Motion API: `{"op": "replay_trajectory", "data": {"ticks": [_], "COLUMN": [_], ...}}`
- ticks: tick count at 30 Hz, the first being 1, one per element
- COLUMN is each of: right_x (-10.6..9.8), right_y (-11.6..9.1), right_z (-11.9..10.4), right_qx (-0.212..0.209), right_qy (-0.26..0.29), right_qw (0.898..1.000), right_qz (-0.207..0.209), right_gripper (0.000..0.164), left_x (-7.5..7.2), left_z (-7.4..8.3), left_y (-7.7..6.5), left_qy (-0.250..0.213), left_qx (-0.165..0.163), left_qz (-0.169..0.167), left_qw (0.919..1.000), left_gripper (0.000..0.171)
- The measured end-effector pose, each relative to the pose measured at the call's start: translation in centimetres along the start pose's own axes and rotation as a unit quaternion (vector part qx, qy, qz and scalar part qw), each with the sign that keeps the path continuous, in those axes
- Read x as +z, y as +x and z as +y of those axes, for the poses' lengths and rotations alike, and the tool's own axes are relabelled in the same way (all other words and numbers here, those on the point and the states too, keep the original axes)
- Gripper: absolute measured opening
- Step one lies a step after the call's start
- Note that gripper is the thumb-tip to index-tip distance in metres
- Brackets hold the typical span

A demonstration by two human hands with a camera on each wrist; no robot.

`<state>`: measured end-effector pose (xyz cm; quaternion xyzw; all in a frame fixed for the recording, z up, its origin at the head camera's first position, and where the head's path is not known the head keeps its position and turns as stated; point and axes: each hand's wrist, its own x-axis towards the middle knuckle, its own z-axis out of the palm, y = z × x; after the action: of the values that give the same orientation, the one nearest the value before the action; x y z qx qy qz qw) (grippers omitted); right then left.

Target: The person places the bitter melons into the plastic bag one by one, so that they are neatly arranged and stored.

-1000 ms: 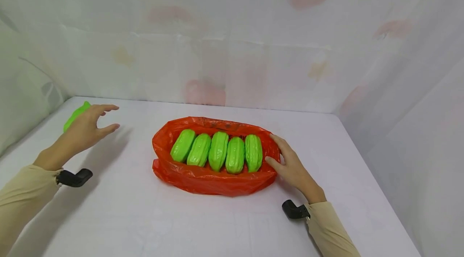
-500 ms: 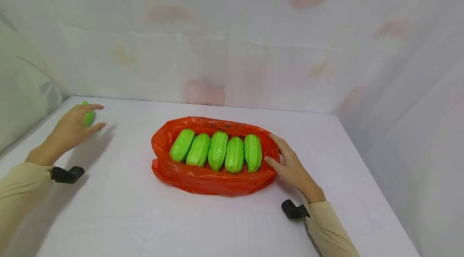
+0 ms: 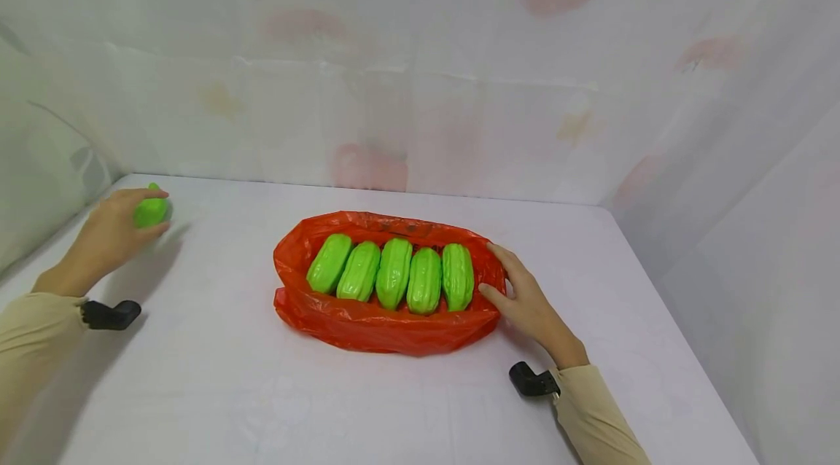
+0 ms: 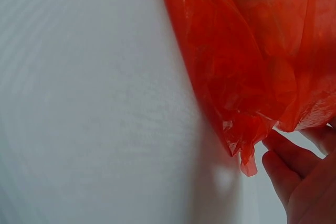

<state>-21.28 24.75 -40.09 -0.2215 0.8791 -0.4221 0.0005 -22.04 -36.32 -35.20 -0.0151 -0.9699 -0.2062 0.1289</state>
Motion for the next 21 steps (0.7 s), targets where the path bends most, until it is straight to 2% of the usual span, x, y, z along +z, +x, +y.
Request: {"op": "replay_trajectory", "data": {"ticks": [5,10,14,21], "right_x": [0.0,0.0,0.0,0.0], "right_y": [0.0,0.0,0.0,0.0], "right_z": [0.0,0.0,0.0,0.1], "right_qx": [-0.002,-0.004,-0.004,-0.007], "right_qy": [0.002,0.000,0.000,-0.001], "right_qw": [1.000,1.000,1.000,1.000], "right_qz": [0.001,0.002,0.001,0.003], "right_gripper": [0.066,0.066,0.066,0.066], "left_x": [0.0,-0.1,-0.2,-0.2], "left_z": [-0.7,-1.2,-1.5,-2.0], "left_y": [-0.2,-0.3,-0.3,-0.4], "left_qy": [-0.001,0.001,0.000,0.014], "left_qx": [-0.004,-0.007,-0.015,-0.054], "left_qz": [0.024,0.027,0.021,-0.014], "left_qw": [0.9997,0.9996,0.9997,0.9984], "left_gripper": [0.050,0.053,0.055,0.058]}}
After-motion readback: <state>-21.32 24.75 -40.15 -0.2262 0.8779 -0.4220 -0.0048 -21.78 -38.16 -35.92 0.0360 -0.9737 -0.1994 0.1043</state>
